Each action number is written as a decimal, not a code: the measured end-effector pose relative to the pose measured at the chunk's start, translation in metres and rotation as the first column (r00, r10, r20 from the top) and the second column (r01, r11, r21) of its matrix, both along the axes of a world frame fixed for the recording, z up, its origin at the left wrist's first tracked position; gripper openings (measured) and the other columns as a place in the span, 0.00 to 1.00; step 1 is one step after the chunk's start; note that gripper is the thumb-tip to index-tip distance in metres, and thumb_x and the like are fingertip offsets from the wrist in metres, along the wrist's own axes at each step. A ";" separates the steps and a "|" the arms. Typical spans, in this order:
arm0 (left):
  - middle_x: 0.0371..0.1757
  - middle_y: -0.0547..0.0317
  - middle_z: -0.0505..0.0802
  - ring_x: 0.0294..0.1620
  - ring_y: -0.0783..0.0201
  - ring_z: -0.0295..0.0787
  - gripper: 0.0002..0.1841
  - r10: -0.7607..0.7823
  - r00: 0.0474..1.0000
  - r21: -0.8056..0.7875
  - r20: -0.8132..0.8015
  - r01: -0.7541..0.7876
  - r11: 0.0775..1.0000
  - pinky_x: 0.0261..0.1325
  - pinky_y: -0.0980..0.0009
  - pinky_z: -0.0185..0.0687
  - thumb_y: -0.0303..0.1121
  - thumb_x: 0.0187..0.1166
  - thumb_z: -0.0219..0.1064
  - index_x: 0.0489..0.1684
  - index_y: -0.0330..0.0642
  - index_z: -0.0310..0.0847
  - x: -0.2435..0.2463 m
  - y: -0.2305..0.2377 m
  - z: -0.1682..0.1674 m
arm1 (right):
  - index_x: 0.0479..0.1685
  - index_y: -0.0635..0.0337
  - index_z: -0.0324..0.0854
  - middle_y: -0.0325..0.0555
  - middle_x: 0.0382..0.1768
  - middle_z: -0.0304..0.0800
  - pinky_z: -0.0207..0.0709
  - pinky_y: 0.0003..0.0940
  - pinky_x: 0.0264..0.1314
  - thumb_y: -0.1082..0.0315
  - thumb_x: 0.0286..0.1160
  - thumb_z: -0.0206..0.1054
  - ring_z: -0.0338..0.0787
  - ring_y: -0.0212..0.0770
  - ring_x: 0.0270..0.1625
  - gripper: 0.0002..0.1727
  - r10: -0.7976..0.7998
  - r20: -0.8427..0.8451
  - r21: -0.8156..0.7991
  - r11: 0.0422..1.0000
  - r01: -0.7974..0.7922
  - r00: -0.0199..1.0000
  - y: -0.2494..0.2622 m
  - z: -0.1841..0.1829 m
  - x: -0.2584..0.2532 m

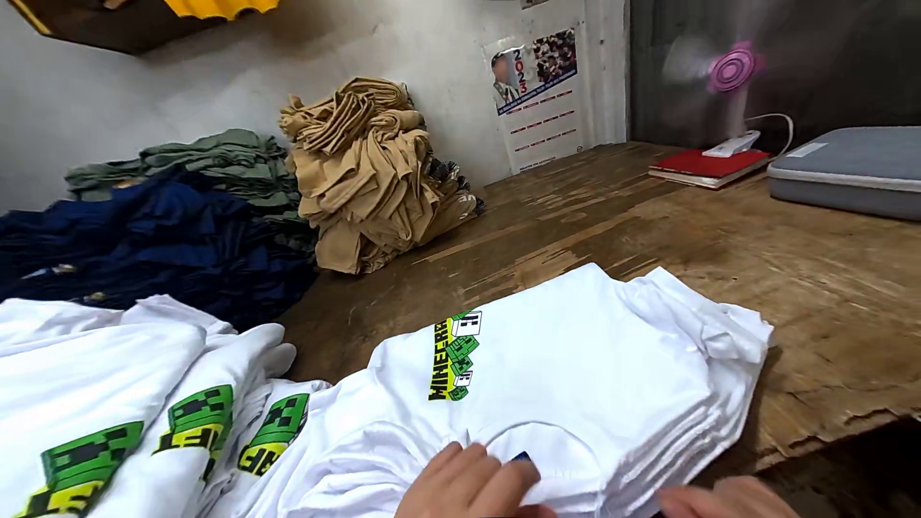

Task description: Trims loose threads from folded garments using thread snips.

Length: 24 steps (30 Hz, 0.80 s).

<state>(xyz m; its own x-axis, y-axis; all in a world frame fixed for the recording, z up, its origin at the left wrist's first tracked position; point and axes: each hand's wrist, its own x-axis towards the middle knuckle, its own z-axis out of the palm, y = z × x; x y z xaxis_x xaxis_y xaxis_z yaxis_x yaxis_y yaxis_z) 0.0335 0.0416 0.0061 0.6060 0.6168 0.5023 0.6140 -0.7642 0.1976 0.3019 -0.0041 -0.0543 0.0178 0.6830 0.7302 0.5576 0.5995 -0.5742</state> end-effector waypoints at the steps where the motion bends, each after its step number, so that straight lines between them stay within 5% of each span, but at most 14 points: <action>1: 0.31 0.53 0.91 0.32 0.55 0.86 0.15 0.017 1.000 -0.050 0.000 -0.017 0.999 0.41 0.58 0.81 0.45 0.81 0.72 0.52 0.42 0.89 0.006 0.005 0.001 | 0.39 0.61 0.93 0.48 0.29 0.92 0.81 0.41 0.49 0.62 0.80 0.71 0.89 0.42 0.36 0.12 -0.116 0.011 0.007 0.993 0.116 0.993 0.004 -0.001 -0.004; 5: 0.30 0.60 0.91 0.32 0.63 0.86 0.05 -0.047 0.993 -0.161 0.108 0.065 0.985 0.39 0.64 0.82 0.33 0.74 0.75 0.42 0.47 0.94 0.017 0.025 -0.012 | 0.44 0.51 0.95 0.47 0.40 0.91 0.77 0.42 0.53 0.54 0.74 0.75 0.86 0.46 0.48 0.13 -0.283 0.134 -0.009 0.958 0.286 0.950 0.013 0.000 -0.018; 9: 0.32 0.59 0.90 0.28 0.73 0.82 0.08 -0.037 0.957 -0.197 0.286 0.096 0.976 0.32 0.78 0.79 0.34 0.82 0.70 0.41 0.39 0.91 0.012 0.030 -0.006 | 0.43 0.53 0.93 0.47 0.42 0.88 0.75 0.38 0.59 0.57 0.76 0.72 0.84 0.43 0.53 0.11 -0.266 -0.024 -0.022 0.964 0.265 0.964 0.018 -0.004 -0.025; 11: 0.31 0.59 0.89 0.27 0.74 0.80 0.08 -0.055 0.952 -0.210 0.300 0.122 0.970 0.30 0.79 0.76 0.34 0.82 0.70 0.41 0.39 0.91 0.010 0.029 -0.004 | 0.41 0.52 0.94 0.47 0.44 0.88 0.73 0.44 0.59 0.55 0.79 0.69 0.84 0.45 0.54 0.12 -0.258 -0.053 -0.087 0.964 0.253 0.965 0.019 0.000 -0.028; 14: 0.31 0.58 0.91 0.31 0.68 0.84 0.08 -0.093 0.972 -0.211 0.215 0.139 0.967 0.39 0.71 0.81 0.34 0.82 0.71 0.41 0.40 0.91 0.013 0.024 -0.005 | 0.36 0.51 0.96 0.47 0.46 0.88 0.67 0.55 0.59 0.51 0.79 0.67 0.82 0.48 0.55 0.16 -0.215 -0.123 -0.229 0.956 0.183 0.969 0.017 0.012 -0.039; 17: 0.34 0.55 0.91 0.35 0.60 0.87 0.09 -0.050 0.991 -0.180 0.124 0.072 0.981 0.43 0.61 0.82 0.34 0.75 0.76 0.47 0.41 0.90 0.016 0.017 -0.002 | 0.32 0.49 0.97 0.42 0.45 0.89 0.69 0.49 0.62 0.57 0.69 0.78 0.82 0.42 0.56 0.08 -0.195 -0.248 -0.254 0.958 0.130 0.949 0.012 0.010 -0.047; 20: 0.43 0.52 0.91 0.45 0.55 0.87 0.16 -0.033 0.999 -0.005 0.027 0.033 0.999 0.50 0.55 0.79 0.41 0.80 0.73 0.61 0.47 0.88 0.019 0.008 0.013 | 0.31 0.54 0.96 0.45 0.44 0.87 0.76 0.32 0.60 0.61 0.70 0.79 0.82 0.36 0.55 0.07 -0.155 -0.349 -0.186 0.978 0.093 0.924 0.004 -0.001 -0.042; 24: 0.46 0.58 0.91 0.47 0.58 0.84 0.11 -0.037 0.986 0.356 -0.165 0.094 0.930 0.57 0.56 0.70 0.29 0.85 0.63 0.55 0.53 0.90 0.036 0.004 0.024 | 0.32 0.54 0.95 0.45 0.45 0.85 0.74 0.27 0.59 0.62 0.70 0.80 0.80 0.33 0.54 0.06 -0.158 -0.368 -0.104 0.986 0.129 0.916 -0.003 -0.012 -0.042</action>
